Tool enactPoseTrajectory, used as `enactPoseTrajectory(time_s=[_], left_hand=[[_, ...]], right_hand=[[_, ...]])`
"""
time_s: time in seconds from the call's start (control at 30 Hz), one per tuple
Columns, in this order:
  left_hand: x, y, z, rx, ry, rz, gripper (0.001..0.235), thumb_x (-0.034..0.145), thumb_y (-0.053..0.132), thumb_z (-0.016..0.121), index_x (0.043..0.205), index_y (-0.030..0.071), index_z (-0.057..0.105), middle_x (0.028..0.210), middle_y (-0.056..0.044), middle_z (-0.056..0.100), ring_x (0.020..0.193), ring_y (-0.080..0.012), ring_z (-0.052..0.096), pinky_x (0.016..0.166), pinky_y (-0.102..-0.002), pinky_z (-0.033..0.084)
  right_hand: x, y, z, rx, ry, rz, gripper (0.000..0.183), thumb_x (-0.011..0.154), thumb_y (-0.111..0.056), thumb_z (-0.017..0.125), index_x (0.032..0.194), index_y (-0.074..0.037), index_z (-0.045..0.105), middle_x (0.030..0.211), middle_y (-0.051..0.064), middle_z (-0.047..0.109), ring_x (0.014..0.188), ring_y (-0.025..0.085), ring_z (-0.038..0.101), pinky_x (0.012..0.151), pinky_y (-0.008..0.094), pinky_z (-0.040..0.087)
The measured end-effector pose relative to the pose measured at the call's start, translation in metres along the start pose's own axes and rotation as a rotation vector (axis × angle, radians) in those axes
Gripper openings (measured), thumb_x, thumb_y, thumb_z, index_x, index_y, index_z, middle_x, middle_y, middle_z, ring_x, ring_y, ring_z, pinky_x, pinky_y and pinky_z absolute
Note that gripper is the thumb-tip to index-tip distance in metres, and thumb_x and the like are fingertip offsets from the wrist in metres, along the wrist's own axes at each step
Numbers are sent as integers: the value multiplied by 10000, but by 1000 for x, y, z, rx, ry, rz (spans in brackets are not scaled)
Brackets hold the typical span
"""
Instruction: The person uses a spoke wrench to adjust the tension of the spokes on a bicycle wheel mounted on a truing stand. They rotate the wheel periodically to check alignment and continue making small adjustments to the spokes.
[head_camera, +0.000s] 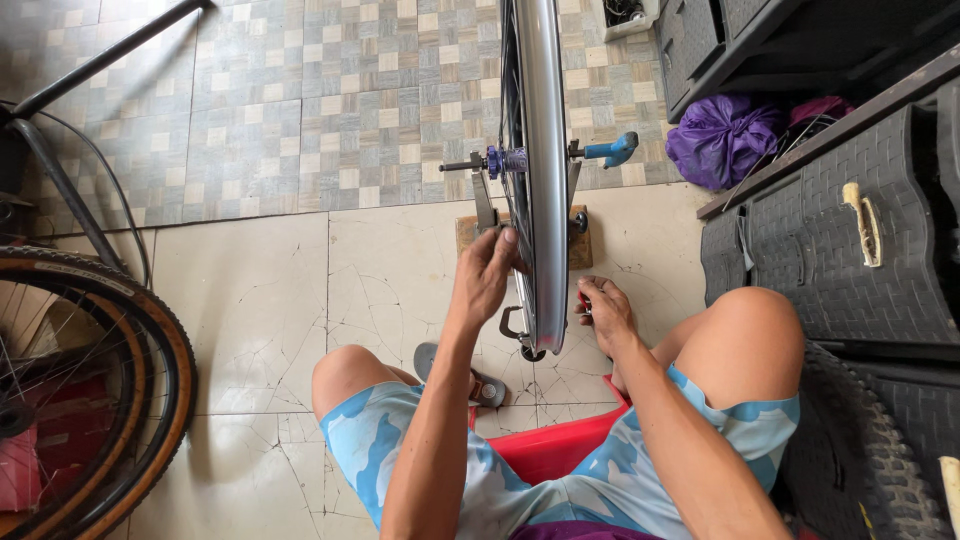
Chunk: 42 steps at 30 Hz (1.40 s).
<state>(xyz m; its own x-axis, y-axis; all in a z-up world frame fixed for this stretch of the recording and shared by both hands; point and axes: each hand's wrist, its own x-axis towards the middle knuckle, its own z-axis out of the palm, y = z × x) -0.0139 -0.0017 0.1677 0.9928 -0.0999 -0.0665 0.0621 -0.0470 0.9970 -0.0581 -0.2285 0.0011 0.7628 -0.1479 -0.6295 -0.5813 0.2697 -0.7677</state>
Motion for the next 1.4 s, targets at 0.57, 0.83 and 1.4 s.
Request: enactPoseTrajectory(time_s=[0.57, 0.83, 1.4], left_hand=[[-2, -57, -10, -50, 227, -164, 619, 977, 631, 503, 927, 44, 691, 767, -69, 730, 738, -137, 699, 663, -290, 538], [-11, -90, -4, -60, 232, -260, 554, 984, 587, 546, 871, 55, 651, 772, -45, 716, 730, -114, 665, 629, -278, 521], [-14, -117, 2, -74, 215, -276, 478, 989, 512, 599, 844, 58, 640, 729, -24, 669, 666, -81, 596, 548, -244, 454]], right_hand=[[-5, -7, 1, -28, -12, -16, 293, 937, -331, 679, 1123, -110, 634, 861, -7, 602, 710, 132, 607, 561, 280, 469], [-3, -4, -1, -17, -15, -20, 289, 934, -312, 685, 1136, -115, 627, 866, -10, 603, 709, 129, 603, 568, 279, 463], [-2, -1, -2, -43, -11, -21, 278, 934, -280, 689, 1141, -106, 625, 856, -8, 608, 697, 121, 603, 556, 274, 464]])
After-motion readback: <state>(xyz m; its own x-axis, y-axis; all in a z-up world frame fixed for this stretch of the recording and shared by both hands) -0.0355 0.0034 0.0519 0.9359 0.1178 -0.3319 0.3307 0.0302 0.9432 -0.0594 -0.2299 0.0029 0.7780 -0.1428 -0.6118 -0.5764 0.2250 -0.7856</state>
